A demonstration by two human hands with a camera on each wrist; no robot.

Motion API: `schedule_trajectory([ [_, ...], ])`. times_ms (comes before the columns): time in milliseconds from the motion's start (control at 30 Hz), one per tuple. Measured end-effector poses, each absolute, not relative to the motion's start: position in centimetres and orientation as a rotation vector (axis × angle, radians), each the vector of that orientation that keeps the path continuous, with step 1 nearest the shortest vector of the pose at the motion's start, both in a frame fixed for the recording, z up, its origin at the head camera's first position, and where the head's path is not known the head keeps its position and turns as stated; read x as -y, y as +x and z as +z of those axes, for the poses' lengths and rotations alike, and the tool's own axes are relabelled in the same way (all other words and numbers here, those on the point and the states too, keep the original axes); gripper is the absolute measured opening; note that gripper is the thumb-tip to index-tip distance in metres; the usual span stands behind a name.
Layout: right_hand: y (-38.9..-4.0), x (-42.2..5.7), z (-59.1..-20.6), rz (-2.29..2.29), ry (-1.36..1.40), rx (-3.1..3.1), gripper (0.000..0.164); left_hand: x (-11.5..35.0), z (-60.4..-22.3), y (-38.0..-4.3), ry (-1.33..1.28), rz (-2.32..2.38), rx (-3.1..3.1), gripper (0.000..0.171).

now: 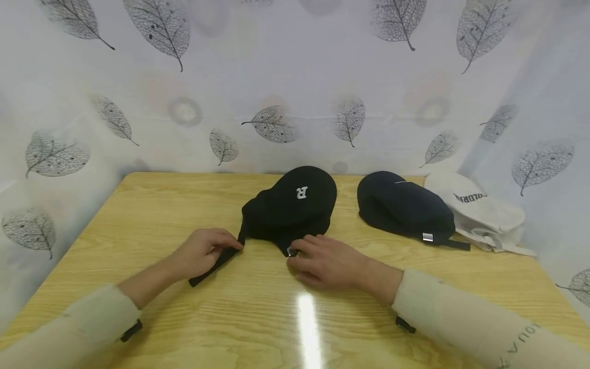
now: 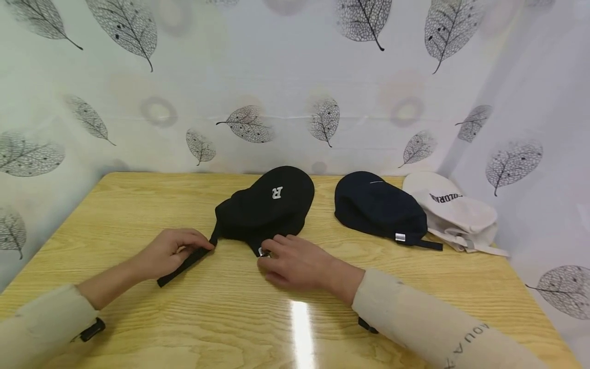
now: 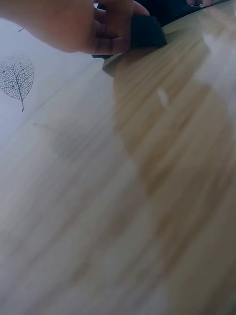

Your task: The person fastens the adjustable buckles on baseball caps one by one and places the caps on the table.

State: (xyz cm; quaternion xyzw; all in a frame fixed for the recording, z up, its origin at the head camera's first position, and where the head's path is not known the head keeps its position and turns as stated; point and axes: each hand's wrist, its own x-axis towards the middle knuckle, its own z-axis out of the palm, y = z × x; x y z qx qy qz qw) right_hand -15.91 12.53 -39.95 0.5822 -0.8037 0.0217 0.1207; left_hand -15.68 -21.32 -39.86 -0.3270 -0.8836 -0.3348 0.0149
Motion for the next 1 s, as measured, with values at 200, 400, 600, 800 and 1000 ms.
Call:
schedule_trajectory([
  [200,-15.9,-13.2,-40.0,0.079,1.633,2.341,0.015,20.6,-40.4,-15.8,-1.196,-0.886,2.653,0.025],
  [400,-15.8,-13.6,-39.9,0.074,1.576,2.357,0.014,19.7,-40.6,-15.9,-1.356,-0.754,2.426,0.020],
  [600,-15.9,-13.7,-40.0,0.072,1.550,2.308,0.023,19.1,-40.7,-16.0,-1.474,-0.894,2.328,0.023],
  [800,-15.8,-13.7,-40.2,0.154,1.548,2.275,0.026,18.5,-40.4,-15.7,-1.129,-1.010,2.403,0.025],
  [1000,-15.7,-13.8,-40.3,0.243,1.553,2.309,0.023,18.3,-40.0,-15.6,-1.034,-1.102,2.382,0.032],
])
